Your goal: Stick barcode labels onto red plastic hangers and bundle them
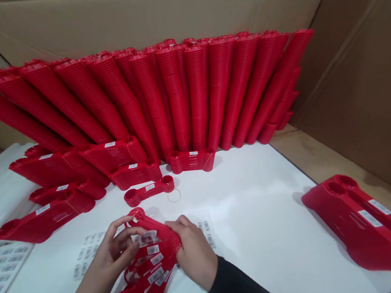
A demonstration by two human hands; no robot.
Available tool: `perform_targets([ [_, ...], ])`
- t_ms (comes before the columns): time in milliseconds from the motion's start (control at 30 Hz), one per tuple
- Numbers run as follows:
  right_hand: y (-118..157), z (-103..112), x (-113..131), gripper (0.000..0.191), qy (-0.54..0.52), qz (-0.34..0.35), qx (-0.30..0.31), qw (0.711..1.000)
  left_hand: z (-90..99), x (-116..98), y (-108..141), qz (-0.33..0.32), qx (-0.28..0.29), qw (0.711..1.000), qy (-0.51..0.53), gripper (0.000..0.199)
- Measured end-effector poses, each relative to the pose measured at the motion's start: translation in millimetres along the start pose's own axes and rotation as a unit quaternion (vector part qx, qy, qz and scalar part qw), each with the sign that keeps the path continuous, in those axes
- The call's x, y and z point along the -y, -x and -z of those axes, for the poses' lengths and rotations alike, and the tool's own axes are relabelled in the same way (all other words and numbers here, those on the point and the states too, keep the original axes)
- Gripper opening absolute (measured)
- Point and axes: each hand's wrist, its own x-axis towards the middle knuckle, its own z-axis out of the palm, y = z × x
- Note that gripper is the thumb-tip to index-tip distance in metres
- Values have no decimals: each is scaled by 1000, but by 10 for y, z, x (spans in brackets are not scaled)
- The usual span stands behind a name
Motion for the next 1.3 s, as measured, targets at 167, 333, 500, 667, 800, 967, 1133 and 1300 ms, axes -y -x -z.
perform_targets([
  [167,-2,-6,-10,56,8,-4,2,1000,-21,39,1,-5,18,1000,-7,44],
  [333,-2,-11,-6,53,8,-4,2,1000,-33,73,2,-22,8,999,-25,42],
  [500,8,-13,16,53,0,-8,6,1000,-35,90,-12,-55,7,991,-121,37],
  [667,28,-47,27,49,-8,2,18,1000,-74,138,-25,-122,-14,955,-271,34],
  [800,50,-84,12,50,-13,11,22,1000,-103,195,-24,-179,-33,921,-344,33],
  [967,59,-85,5,50,-19,18,22,999,-97,232,-30,-192,-40,917,-349,36],
  [1133,50,-74,11,49,-14,15,22,1000,-81,185,-20,-148,-25,942,-301,37],
  [1300,42,-74,13,50,-1,5,18,1000,-82,86,6,-120,-18,969,-214,30],
])
